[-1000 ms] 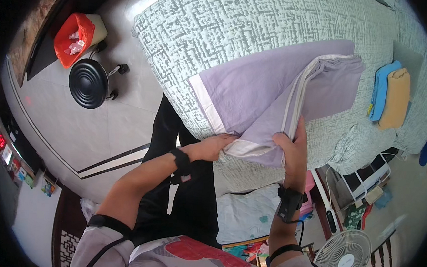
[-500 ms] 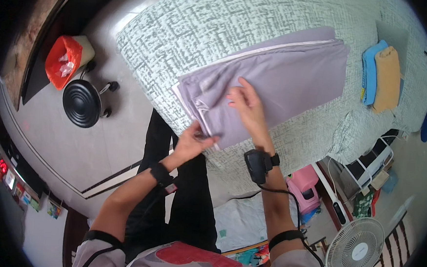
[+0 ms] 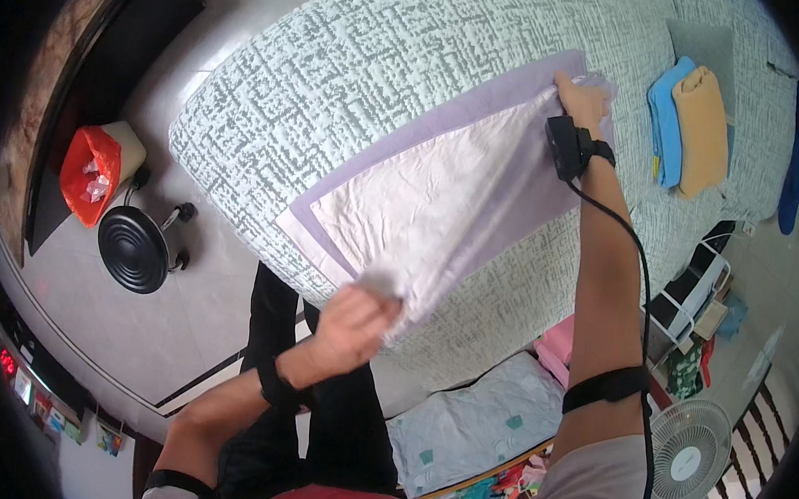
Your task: Folding a purple pillowcase and then a pink pillowcase on the bed.
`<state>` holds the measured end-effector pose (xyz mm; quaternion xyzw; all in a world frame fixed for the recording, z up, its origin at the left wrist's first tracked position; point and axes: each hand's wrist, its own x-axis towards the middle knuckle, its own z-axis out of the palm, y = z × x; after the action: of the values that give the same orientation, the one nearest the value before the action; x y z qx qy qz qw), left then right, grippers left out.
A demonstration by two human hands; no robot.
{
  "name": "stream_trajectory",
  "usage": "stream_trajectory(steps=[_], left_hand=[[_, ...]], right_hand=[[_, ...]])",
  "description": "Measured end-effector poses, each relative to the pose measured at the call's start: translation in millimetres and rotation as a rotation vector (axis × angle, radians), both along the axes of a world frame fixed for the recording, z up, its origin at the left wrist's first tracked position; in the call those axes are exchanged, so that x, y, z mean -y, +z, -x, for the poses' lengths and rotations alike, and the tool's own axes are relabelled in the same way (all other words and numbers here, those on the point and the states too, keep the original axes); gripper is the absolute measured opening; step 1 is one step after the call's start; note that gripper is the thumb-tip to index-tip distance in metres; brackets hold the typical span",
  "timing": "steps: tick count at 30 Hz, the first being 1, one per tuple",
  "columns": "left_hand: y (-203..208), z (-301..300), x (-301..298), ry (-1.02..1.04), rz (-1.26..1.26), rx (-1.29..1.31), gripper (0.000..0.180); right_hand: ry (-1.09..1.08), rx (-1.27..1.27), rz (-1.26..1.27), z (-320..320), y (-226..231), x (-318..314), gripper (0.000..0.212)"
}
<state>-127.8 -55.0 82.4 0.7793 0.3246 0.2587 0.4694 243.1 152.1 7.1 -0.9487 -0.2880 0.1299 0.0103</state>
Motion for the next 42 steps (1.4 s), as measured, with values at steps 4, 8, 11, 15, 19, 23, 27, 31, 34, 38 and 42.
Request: stream_trajectory(steps=[4, 8, 11, 15, 19, 23, 27, 31, 34, 38, 42], left_hand=[[14, -14, -1, -0.036, -0.049, 0.117, 0.031], [16, -5, -6, 0.019, 0.057, 0.168, 0.028], [5, 15, -6, 0.208, 0.179, 0.192, 0.020], [-29, 32, -37, 0.339, 0.323, -0.180, 0.032], [-52, 19, -70, 0.230, 0.199, -0.278, 0.042], [-56, 19, -73, 0.028, 0.137, -0.372, 0.049], [-52, 8, -52, 0.104, 0.284, -0.112, 0.032], [2, 15, -39, 0.107, 0.462, -0.005, 0.020], [12, 23, -39, 0.239, 0.644, -0.018, 0.020], [-45, 43, -55, 0.317, 0.591, -0.273, 0.039], [-35, 36, -78, 0.177, 0.325, -0.492, 0.052]], right_hand=[[0.192, 0.097, 0.039, -13, 2, -2, 0.095], [0.255, 0.146, -0.028, -33, 14, 3, 0.079], [0.254, 0.125, -0.190, -35, 28, 7, 0.070], [-0.005, -0.202, -0.131, -12, 27, -2, 0.085], [-0.013, -0.118, -0.126, -19, 1, -2, 0.090], [0.088, 0.042, -0.050, -12, -9, -9, 0.092], [0.139, 0.052, -0.044, -44, -8, -4, 0.095], [0.108, 0.106, -0.218, -38, 12, 24, 0.090], [0.133, -0.001, -0.263, -27, 23, 9, 0.088], [0.177, -0.237, -0.341, 8, 15, 16, 0.080], [0.466, -0.145, -0.511, 59, 10, 94, 0.054]])
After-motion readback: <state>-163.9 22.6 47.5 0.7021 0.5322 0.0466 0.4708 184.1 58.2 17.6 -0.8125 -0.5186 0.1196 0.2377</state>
